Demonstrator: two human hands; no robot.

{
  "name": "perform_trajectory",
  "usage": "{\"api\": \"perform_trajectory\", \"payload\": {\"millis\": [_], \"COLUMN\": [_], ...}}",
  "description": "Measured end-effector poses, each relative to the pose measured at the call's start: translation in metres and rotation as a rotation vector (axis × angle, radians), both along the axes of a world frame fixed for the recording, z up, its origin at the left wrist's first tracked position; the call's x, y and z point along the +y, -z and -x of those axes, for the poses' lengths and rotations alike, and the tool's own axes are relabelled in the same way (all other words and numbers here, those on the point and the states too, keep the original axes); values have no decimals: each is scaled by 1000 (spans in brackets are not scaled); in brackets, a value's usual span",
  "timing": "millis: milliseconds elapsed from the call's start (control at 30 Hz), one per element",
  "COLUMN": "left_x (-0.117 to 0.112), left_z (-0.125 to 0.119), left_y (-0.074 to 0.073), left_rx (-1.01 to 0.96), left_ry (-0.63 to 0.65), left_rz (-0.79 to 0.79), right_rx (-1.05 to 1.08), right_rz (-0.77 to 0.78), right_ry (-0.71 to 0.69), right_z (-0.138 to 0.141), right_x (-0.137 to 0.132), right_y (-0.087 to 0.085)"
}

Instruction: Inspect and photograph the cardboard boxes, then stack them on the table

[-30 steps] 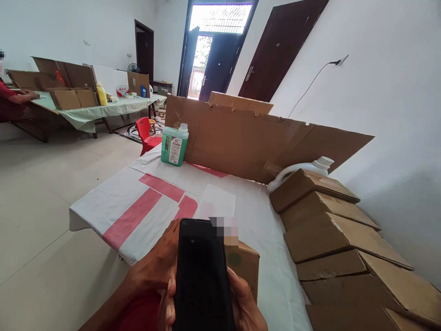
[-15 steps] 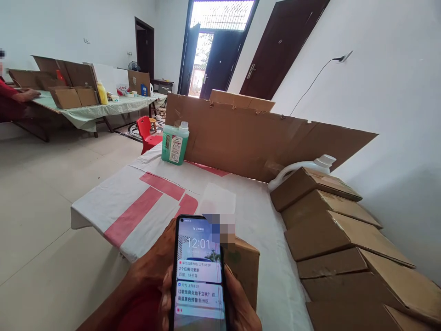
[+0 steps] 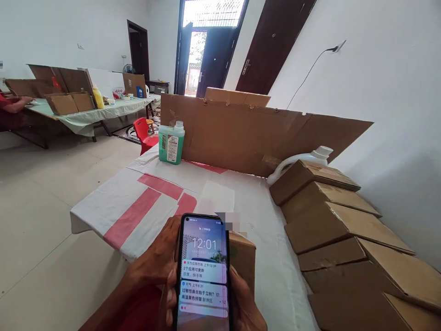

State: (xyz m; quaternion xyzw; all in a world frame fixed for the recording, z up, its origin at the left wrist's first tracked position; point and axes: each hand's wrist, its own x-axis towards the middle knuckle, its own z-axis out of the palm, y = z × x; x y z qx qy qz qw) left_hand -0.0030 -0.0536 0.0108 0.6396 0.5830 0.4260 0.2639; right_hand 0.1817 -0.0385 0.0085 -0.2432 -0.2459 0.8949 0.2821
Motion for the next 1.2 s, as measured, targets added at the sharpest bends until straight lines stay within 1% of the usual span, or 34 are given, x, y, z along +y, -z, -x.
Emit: {"api": "perform_trajectory", "payload": {"millis": [67,100,167,233,300,333,400,467,567,633,667,733,900,967,1067,1133,1200], "left_x": [2,2,2,0,-2,-3,-5,-7,-8,-7,-7,-3,10,15,20,20,16], "left_z": [0,1,4,8,12,14,19,24,30,33,34,37,42,45,49,51,51], "left_y": [4,7,16,22,25,27,30,34,41,44,45,45,46,52,66,80,97], "left_rx": [-1,-9,-29,-31,-22,-17,-15,-17,-22,-36,-49,-92,-216,-268,-333,-328,-303], "left_ry": [16,7,-20,-46,-77,-92,-117,-141,-182,-208,-212,-201,-159,-142,-143,-188,-263], "left_rz": [23,42,81,98,104,115,141,161,175,186,191,194,184,190,208,205,177], "right_rx": [57,71,57,-12,-128,-196,-343,-536,-1058,-1300,-1367,-1456,-1641,-1754,-1879,-1860,-1785], "right_rz": [41,45,-11,-124,-214,-229,-213,-207,-321,-380,-396,-438,-563,-598,-692,-824,-989], "right_ry": [-21,-2,102,283,477,550,622,615,591,581,577,550,453,402,328,390,532], "right_z": [-6,-12,-29,-49,-70,-78,-94,-106,-120,-127,-130,-135,-141,-145,-154,-160,-159], "right_x": [5,8,19,34,53,63,84,103,125,132,134,134,126,122,121,120,117], "right_y": [-8,-12,-16,-16,-6,4,31,68,121,144,151,158,155,158,168,176,182]}}
